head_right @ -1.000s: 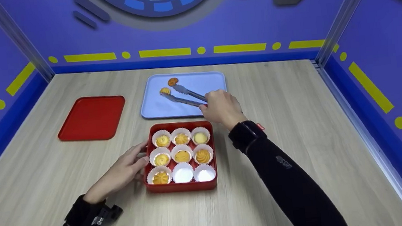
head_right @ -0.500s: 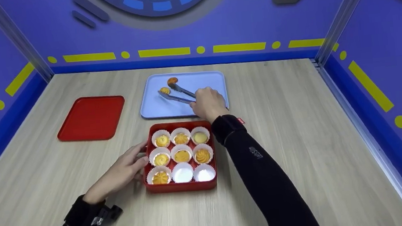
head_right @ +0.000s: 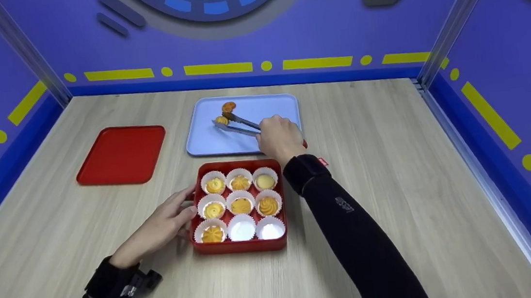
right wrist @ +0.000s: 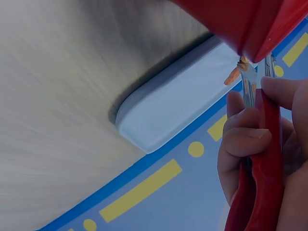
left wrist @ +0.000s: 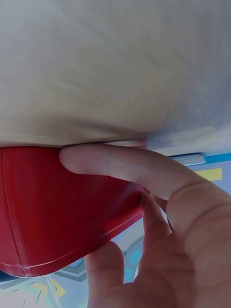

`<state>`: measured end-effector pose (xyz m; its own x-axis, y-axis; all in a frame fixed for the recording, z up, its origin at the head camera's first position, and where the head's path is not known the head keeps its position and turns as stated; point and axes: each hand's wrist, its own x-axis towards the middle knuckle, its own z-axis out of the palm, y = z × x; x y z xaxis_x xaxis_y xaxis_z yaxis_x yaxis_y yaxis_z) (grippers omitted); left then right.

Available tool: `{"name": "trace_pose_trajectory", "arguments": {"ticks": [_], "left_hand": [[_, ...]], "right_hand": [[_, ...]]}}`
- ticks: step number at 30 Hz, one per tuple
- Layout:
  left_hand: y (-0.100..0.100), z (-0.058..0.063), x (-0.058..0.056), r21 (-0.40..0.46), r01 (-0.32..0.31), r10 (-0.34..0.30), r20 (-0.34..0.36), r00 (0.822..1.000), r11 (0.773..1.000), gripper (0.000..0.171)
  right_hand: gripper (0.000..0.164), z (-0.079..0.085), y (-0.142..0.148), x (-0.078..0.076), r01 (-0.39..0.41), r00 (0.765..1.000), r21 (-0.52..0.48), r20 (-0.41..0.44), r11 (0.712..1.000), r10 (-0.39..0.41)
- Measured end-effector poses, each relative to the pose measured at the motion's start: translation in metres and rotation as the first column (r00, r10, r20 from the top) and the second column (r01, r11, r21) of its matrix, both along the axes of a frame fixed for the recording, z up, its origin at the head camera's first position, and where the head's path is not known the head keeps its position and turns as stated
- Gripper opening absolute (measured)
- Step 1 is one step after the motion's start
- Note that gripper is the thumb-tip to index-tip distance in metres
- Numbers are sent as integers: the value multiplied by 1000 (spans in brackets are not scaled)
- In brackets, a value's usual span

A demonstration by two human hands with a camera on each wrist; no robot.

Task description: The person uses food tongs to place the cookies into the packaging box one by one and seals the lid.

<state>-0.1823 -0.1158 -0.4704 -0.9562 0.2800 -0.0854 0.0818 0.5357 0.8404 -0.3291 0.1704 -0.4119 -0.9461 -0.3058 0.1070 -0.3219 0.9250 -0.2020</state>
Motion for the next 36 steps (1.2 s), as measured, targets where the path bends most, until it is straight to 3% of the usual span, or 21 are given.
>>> {"name": "trace_pose_trajectory", "arguments": {"ticks": [9,19,27,36], "left_hand": [[0,0,0,-16,3,-3,-11,1000,1000,63],[0,2,0,-13,3,-3,1,1000,1000,63],[-1,2,-1,-15,5,-5,-7,1000,1000,63],[-1,0,0,-7,5,-5,3,1000,1000,63]], "right_hand": [[22,0,24,10,-3,1000,-12,7,1000,3],[21,10,70,30,-80,995,-50,-70,996,77],[20,26,100,66,-174,976,-63,-147,983,163],[32,33,130,113,-293,939,-62,-209,954,274]]}}
